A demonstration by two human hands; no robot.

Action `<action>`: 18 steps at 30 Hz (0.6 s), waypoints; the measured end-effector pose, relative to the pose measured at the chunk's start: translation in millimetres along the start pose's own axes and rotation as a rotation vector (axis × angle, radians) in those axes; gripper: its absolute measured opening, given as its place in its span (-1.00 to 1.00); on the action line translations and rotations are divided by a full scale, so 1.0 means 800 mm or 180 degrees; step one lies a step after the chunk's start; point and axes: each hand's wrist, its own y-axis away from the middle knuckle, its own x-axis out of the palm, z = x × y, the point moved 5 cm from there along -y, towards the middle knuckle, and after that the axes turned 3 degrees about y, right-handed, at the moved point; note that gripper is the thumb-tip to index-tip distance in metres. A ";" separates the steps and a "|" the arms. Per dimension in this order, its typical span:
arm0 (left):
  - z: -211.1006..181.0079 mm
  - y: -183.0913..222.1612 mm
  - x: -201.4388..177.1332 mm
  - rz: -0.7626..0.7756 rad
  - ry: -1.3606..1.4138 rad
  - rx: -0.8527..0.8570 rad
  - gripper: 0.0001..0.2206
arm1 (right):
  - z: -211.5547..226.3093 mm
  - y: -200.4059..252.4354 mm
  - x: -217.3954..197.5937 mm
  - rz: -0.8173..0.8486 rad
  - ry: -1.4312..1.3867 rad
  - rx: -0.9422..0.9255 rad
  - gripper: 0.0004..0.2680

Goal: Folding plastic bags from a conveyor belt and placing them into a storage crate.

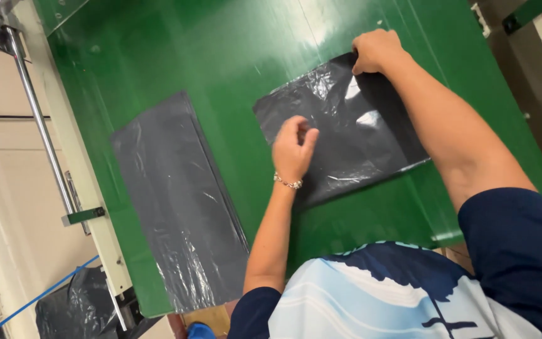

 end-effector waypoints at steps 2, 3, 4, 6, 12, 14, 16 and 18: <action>-0.009 0.014 0.018 0.0729 0.1265 -0.0366 -0.64 | 0.007 0.022 0.002 -0.0217 0.0365 -0.0220 -0.69; 0.010 0.024 0.039 0.1152 0.2597 -0.1481 -0.42 | 0.019 0.054 -0.015 -0.1047 0.0073 -0.0670 -0.80; 0.019 0.040 0.062 0.1553 0.3911 -0.2626 -0.19 | 0.029 0.090 -0.031 -0.1880 -0.0225 -0.1111 -0.91; 0.052 0.050 0.059 0.1445 0.4912 -0.2773 -0.10 | 0.039 0.184 -0.045 -0.2228 -0.0469 -0.1448 -0.92; 0.104 0.093 0.029 0.0483 0.6255 -0.3290 -0.28 | 0.006 0.330 0.036 -0.2885 -0.0800 -0.1661 -0.81; 0.200 0.154 0.060 0.0428 0.6023 -0.3261 -0.33 | -0.003 0.347 0.067 -0.2940 -0.0796 -0.1606 -0.81; 0.330 0.154 0.122 0.0617 0.4989 -0.2781 -0.51 | -0.012 0.351 0.087 -0.2921 -0.0681 -0.1452 -0.81; 0.292 0.160 0.098 0.0362 0.4767 -0.2573 -0.63 | -0.020 0.348 0.102 -0.2825 -0.0639 -0.1437 -0.80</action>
